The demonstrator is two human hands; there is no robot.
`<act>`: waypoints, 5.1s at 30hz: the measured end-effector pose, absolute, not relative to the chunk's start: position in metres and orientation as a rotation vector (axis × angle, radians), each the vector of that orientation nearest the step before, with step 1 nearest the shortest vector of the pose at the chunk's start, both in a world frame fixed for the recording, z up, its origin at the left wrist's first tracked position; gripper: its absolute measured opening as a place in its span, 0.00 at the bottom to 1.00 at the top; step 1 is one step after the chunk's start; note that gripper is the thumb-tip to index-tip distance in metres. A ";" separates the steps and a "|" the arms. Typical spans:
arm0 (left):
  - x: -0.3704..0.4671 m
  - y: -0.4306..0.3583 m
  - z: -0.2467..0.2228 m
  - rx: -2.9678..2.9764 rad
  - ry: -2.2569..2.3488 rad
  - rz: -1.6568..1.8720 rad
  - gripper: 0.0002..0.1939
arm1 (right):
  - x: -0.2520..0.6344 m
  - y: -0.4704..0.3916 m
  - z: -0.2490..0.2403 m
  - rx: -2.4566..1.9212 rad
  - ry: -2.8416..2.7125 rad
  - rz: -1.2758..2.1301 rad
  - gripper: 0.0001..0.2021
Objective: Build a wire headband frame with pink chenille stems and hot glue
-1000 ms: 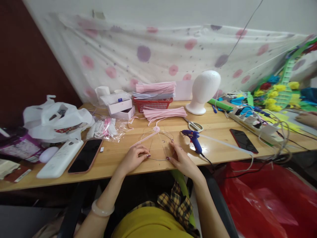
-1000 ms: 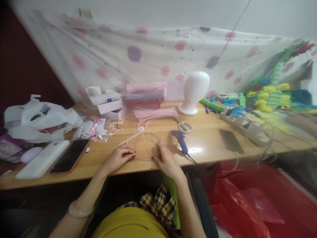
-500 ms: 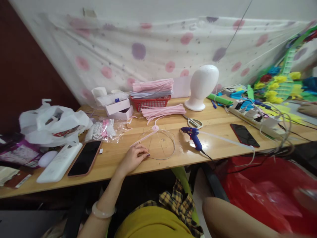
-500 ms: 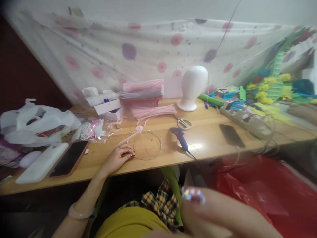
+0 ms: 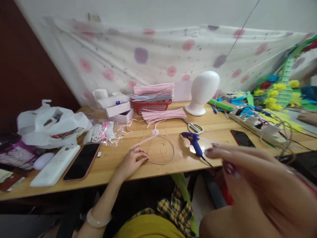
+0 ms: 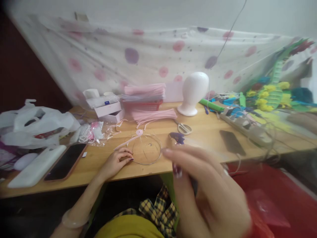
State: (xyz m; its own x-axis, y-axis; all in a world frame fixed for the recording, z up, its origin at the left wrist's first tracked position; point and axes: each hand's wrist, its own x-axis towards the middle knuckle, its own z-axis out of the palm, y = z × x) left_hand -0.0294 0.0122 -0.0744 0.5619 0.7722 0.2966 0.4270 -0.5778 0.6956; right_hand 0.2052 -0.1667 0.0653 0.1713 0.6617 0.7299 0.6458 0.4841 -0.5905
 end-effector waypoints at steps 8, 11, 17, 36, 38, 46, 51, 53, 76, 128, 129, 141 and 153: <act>-0.035 0.017 -0.072 2.247 0.985 0.817 0.09 | 0.224 -0.057 -0.041 -1.425 -1.507 0.306 0.12; -0.042 0.023 -0.073 2.244 1.051 0.847 0.09 | 0.225 -0.052 -0.061 -1.424 -1.557 0.403 0.12; -0.054 0.032 -0.075 2.275 1.162 0.897 0.09 | 0.220 -0.052 -0.060 -1.415 -1.548 0.480 0.12; -0.055 0.035 -0.083 2.426 1.265 0.969 0.09 | 0.211 -0.041 -0.045 -1.329 -1.476 0.391 0.15; -0.054 0.034 -0.082 2.443 1.279 0.961 0.09 | 0.202 -0.035 -0.045 -1.295 -1.475 0.416 0.11; -0.049 0.029 -0.081 2.464 1.296 0.936 0.10 | 0.201 -0.036 -0.059 -1.287 -1.355 0.486 0.07; -0.049 0.029 -0.079 2.451 1.288 0.941 0.09 | 0.203 -0.037 -0.063 -1.280 -1.334 0.553 0.09; -0.049 0.029 -0.079 2.455 1.275 0.940 0.09 | 0.204 -0.037 -0.065 -1.288 -1.323 0.566 0.08; -0.055 0.041 -0.034 2.190 1.093 1.036 0.10 | 0.213 -0.043 -0.082 -1.355 -1.285 0.606 0.14; -0.046 0.044 -0.038 2.171 1.047 1.089 0.06 | 0.216 -0.045 -0.088 -1.268 -1.216 0.532 0.11; -0.046 0.044 -0.038 2.171 1.046 1.095 0.06 | 0.214 -0.045 -0.088 -1.292 -1.239 0.509 0.11; -0.033 0.038 -0.031 2.099 1.018 1.162 0.07 | 0.201 -0.050 -0.089 -1.457 -1.391 0.164 0.09; -0.015 0.046 -0.016 1.729 0.951 1.128 0.22 | 0.201 -0.050 -0.090 -1.425 -1.436 0.125 0.09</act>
